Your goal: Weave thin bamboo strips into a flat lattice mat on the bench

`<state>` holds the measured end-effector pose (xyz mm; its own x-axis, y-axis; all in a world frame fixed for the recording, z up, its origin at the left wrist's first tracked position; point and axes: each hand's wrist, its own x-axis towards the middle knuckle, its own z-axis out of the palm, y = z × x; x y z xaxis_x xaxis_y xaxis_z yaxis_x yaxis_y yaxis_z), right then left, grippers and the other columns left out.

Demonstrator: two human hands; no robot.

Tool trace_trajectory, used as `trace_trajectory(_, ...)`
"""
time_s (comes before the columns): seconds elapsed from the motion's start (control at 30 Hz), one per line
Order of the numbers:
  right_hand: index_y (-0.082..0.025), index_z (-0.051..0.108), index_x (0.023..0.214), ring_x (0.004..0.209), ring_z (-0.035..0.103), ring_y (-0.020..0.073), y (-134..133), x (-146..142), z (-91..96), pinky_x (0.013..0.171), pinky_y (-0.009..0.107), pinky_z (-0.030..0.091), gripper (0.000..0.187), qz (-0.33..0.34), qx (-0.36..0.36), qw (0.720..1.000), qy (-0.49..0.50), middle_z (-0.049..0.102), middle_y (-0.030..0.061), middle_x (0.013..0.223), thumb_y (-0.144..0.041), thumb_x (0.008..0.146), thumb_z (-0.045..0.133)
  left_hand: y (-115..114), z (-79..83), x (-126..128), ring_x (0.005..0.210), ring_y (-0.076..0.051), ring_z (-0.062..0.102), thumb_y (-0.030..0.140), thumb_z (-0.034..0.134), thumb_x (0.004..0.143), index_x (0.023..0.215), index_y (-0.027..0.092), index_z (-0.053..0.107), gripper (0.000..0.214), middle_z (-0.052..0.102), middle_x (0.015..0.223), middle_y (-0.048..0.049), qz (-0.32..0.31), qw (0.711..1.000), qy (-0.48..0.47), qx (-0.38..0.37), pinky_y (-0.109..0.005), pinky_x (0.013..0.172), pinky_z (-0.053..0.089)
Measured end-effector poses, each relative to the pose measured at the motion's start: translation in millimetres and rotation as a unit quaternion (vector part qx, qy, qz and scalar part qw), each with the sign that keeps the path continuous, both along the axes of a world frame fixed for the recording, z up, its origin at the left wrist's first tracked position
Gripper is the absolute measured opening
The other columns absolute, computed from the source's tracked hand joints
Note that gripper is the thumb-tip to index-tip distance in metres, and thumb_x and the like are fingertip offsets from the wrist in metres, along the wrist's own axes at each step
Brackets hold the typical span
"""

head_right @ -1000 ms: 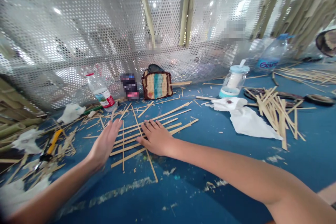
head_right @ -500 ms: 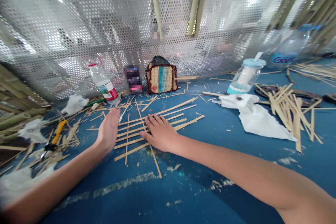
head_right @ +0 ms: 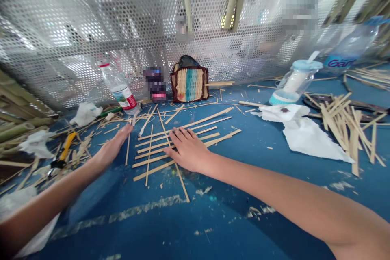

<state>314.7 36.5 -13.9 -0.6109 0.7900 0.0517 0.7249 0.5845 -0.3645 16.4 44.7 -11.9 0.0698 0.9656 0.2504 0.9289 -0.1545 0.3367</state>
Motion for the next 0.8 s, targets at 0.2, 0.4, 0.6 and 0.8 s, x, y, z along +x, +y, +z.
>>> trace_trajectory(0.2, -0.018, 0.026, 0.161, 0.153, 0.013, 0.0315, 0.9, -0.5, -3.0, 0.125, 0.054, 0.016, 0.084, -0.002, 0.017, 1.000, 0.007, 0.016, 0.0065, 0.165, -0.072, 0.098, 0.013, -32.1, 12.1, 0.2, 0.151, -0.030, 0.026, 0.040, 0.028, 0.097, 0.141, 0.017, 0.057, 0.057, 0.040, 0.158, -0.0077, 0.005, 0.988, 0.114, -0.105, -0.055, 0.123, 0.020)
trace_trajectory(0.4, -0.013, 0.022, 0.161, 0.154, 0.010, 0.0298, -0.1, -1.6, 0.2, 0.126, 0.051, 0.013, 0.088, -0.012, 0.006, 1.000, -0.013, 0.013, 0.0079, 0.166, -0.072, 0.097, 0.009, -58.1, 1.5, 20.2, 0.154, -0.028, 0.012, 0.047, 0.018, 0.103, 0.150, 0.025, 0.047, 0.060, 0.025, 0.165, -0.0018, -0.005, 0.986, 0.134, -0.101, -0.054, 0.124, 0.013)
trace_trajectory(0.6, -0.013, 0.023, 0.161, 0.154, 0.011, 0.0301, -1.5, -1.7, 3.3, 0.126, 0.051, 0.014, 0.088, -0.014, 0.001, 1.000, -0.016, 0.014, 0.0089, 0.166, -0.072, 0.098, 0.010, -52.8, 0.8, 23.3, 0.154, -0.029, 0.009, 0.050, 0.018, 0.102, 0.152, 0.025, 0.044, 0.062, 0.024, 0.165, -0.0032, 0.014, 0.987, 0.105, -0.121, -0.055, 0.124, 0.012)
trace_trajectory(0.8, -0.017, 0.027, 0.160, 0.153, 0.012, 0.0313, -0.6, -1.2, -0.1, 0.126, 0.051, 0.015, 0.085, -0.015, 0.010, 1.000, -0.004, 0.016, 0.0065, 0.166, -0.072, 0.098, 0.013, -46.0, 17.3, 23.5, 0.152, -0.029, 0.024, 0.048, 0.033, 0.098, 0.151, 0.016, 0.044, 0.063, 0.037, 0.160, -0.0092, -0.010, 0.995, 0.083, -0.047, -0.052, 0.123, 0.023)
